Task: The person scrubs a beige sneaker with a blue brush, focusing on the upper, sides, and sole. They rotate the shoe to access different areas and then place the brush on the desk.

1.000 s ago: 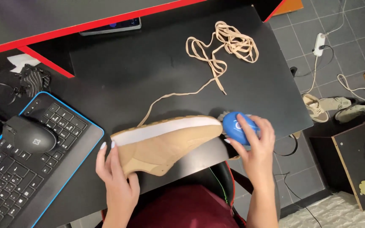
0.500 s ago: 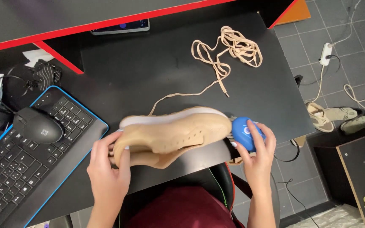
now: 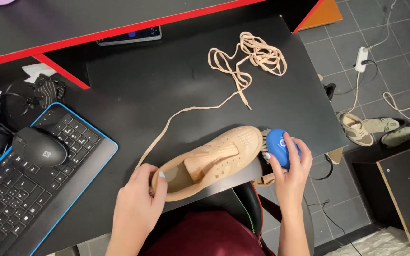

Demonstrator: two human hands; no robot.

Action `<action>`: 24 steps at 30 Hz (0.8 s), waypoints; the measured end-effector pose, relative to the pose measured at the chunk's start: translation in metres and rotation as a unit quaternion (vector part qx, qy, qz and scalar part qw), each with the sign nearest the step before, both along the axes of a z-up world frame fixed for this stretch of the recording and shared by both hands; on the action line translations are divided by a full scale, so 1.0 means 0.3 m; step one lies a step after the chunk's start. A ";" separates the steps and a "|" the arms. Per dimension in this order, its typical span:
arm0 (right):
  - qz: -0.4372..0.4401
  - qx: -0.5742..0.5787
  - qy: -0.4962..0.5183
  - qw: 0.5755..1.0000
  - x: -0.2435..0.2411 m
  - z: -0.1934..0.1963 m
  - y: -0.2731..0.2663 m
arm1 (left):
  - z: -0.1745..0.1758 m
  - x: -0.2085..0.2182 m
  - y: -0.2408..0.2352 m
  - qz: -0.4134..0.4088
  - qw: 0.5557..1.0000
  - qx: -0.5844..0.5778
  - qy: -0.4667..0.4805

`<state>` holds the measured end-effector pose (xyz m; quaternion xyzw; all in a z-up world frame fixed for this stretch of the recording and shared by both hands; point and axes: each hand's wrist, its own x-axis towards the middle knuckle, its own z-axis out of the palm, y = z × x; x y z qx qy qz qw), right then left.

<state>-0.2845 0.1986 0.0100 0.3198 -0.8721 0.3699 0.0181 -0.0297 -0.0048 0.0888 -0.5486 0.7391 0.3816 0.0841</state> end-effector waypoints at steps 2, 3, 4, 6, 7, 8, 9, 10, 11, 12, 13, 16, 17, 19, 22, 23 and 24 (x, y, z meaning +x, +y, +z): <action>0.003 0.016 0.015 1.000 -0.009 0.005 0.003 | -0.011 0.015 0.022 -0.001 0.988 -0.141 0.070; 0.002 0.016 0.015 1.000 -0.011 0.010 0.005 | -0.015 0.021 0.022 -0.002 0.988 -0.141 0.070; -0.005 0.013 0.000 1.000 -0.013 0.015 0.006 | -0.019 0.028 0.022 -0.071 0.959 -0.212 0.174; -0.012 0.007 -0.014 1.000 -0.018 0.025 0.003 | -0.049 0.033 0.016 -0.139 0.908 -0.282 0.276; -0.014 0.002 -0.033 0.999 -0.017 0.030 0.006 | -0.076 0.035 0.016 -0.180 0.894 -0.287 0.294; -0.015 -0.003 -0.052 0.999 -0.015 0.034 0.009 | -0.103 0.038 0.017 -0.221 0.877 -0.291 0.311; -0.014 -0.004 -0.051 0.999 -0.012 0.041 0.012 | -0.105 0.041 0.024 -0.221 0.877 -0.292 0.311; -0.016 -0.009 -0.073 0.997 -0.009 0.049 0.015 | -0.106 0.044 0.032 -0.192 0.905 -0.241 0.293; -0.019 -0.015 -0.094 0.995 -0.009 0.056 0.014 | -0.108 0.044 0.033 -0.163 0.928 -0.190 0.276; -0.019 -0.018 -0.092 0.995 -0.009 0.062 0.011 | -0.114 0.037 0.035 -0.163 0.927 -0.192 0.277; -0.026 -0.017 -0.111 0.993 -0.007 0.070 0.013 | -0.120 0.030 0.040 -0.144 0.914 -0.219 0.311; -0.027 -0.012 -0.127 0.991 -0.007 0.064 0.028 | -0.133 0.028 0.057 -0.112 0.896 -0.257 0.344; -0.027 -0.008 -0.124 0.992 -0.010 0.057 0.034 | -0.138 0.026 0.058 -0.104 0.894 -0.267 0.345; -0.024 -0.005 -0.123 0.992 -0.009 0.057 0.041 | -0.117 0.034 0.060 -0.069 0.896 -0.250 0.360; -0.015 -0.009 -0.129 0.991 0.001 0.054 0.039 | -0.093 0.093 0.051 0.004 0.893 -0.239 0.381; -0.013 -0.017 -0.135 0.991 0.007 0.053 0.036 | -0.086 0.120 0.043 0.040 0.887 -0.245 0.389; -0.010 -0.017 -0.136 0.991 0.005 0.051 0.023 | -0.110 0.170 0.028 0.042 0.887 -0.247 0.388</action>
